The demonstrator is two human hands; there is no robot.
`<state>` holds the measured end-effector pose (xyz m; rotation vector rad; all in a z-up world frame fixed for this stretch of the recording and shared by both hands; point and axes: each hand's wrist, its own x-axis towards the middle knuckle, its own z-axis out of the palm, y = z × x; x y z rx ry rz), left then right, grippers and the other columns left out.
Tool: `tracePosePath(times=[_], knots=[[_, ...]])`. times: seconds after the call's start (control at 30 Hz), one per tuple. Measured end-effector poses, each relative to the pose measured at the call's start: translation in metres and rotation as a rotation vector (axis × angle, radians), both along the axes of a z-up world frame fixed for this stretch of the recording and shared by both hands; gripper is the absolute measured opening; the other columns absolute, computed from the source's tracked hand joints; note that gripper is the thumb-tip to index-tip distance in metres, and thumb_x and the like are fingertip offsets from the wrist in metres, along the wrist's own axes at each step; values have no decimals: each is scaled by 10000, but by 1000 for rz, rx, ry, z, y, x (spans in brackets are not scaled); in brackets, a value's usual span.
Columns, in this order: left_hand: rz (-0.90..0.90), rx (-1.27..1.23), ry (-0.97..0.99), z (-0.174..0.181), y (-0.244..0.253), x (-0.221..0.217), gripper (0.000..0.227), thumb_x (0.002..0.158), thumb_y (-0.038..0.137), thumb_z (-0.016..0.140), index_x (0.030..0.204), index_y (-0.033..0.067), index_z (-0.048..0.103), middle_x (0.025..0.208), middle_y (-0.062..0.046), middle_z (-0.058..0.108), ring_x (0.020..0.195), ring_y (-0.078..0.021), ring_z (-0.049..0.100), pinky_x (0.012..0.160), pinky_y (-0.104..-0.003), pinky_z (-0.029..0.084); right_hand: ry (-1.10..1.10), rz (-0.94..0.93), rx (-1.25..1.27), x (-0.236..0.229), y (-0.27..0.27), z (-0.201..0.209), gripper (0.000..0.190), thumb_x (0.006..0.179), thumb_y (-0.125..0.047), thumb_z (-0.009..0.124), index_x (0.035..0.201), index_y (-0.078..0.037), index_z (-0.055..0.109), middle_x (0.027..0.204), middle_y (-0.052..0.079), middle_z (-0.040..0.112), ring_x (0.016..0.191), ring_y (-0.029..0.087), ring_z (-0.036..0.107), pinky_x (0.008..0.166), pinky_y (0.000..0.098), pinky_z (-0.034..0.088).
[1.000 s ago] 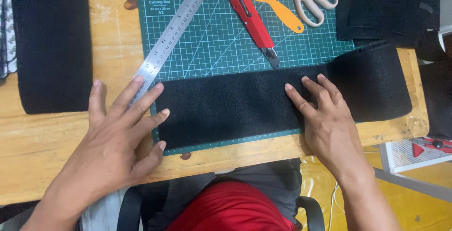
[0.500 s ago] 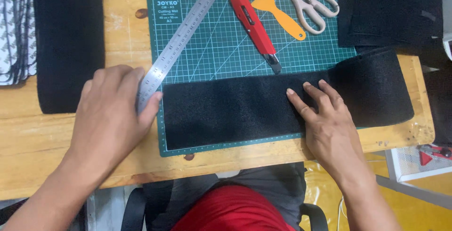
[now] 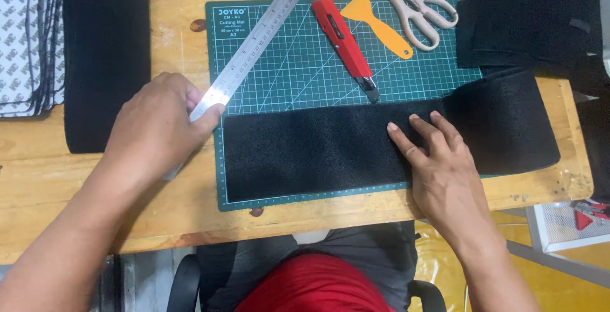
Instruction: Measuring and cutting a strip of black foam material using a ruler and a utility knife on a cutting mat
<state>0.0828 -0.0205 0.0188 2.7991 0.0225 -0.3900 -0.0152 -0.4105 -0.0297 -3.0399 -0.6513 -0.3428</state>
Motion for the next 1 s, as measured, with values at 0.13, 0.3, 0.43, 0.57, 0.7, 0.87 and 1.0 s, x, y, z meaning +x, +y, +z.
tracePosePath(times=[0.13,0.3,0.43,0.57,0.7,0.87,1.0], knots=[[71,17,91,18,-10,-2,312,986,459,639,1026,157,572,938,-96,732,890,-415,663,724,-538,432,-24,27,30,2,-2,-4,632,897,51,499,1484,-158,602,1413,189,573,1385,445,493,1161,510,448],[80,-273,23,0,1,-3,232,970,370,683,947,173,561,736,-12,647,659,-194,558,676,-390,410,-14,14,18,2,-5,-9,643,887,-2,533,1499,-193,584,1436,162,568,1399,422,486,1149,492,452],[185,-519,98,25,-13,-21,215,1033,305,666,925,166,542,659,22,535,571,-107,432,566,-317,335,-11,-1,17,0,-2,-5,652,886,33,522,1497,-184,591,1433,163,571,1402,423,484,1146,496,456],[242,-802,165,40,-28,-46,193,1002,282,660,894,159,559,744,-38,671,666,-147,588,655,-315,437,23,-13,23,1,1,-2,668,876,18,515,1510,-185,572,1445,180,565,1415,436,464,1159,505,429],[149,-1214,307,23,-47,-78,160,979,276,619,940,141,544,793,-90,786,602,-160,657,514,-309,494,6,-4,38,0,1,-3,643,887,23,511,1496,-170,586,1439,184,569,1402,438,477,1188,502,416],[31,-1450,407,24,-84,-113,138,1005,227,593,960,114,528,861,-125,759,714,-161,703,641,-312,579,28,-12,37,-2,4,4,643,888,78,475,1486,-133,586,1443,215,561,1427,460,459,1131,547,451],[37,-1521,422,20,-111,-126,150,1033,190,553,966,97,455,840,-127,694,726,-171,684,642,-294,542,-1,21,43,0,4,4,623,857,98,496,1434,-114,598,1437,202,553,1398,465,475,1187,525,442]])
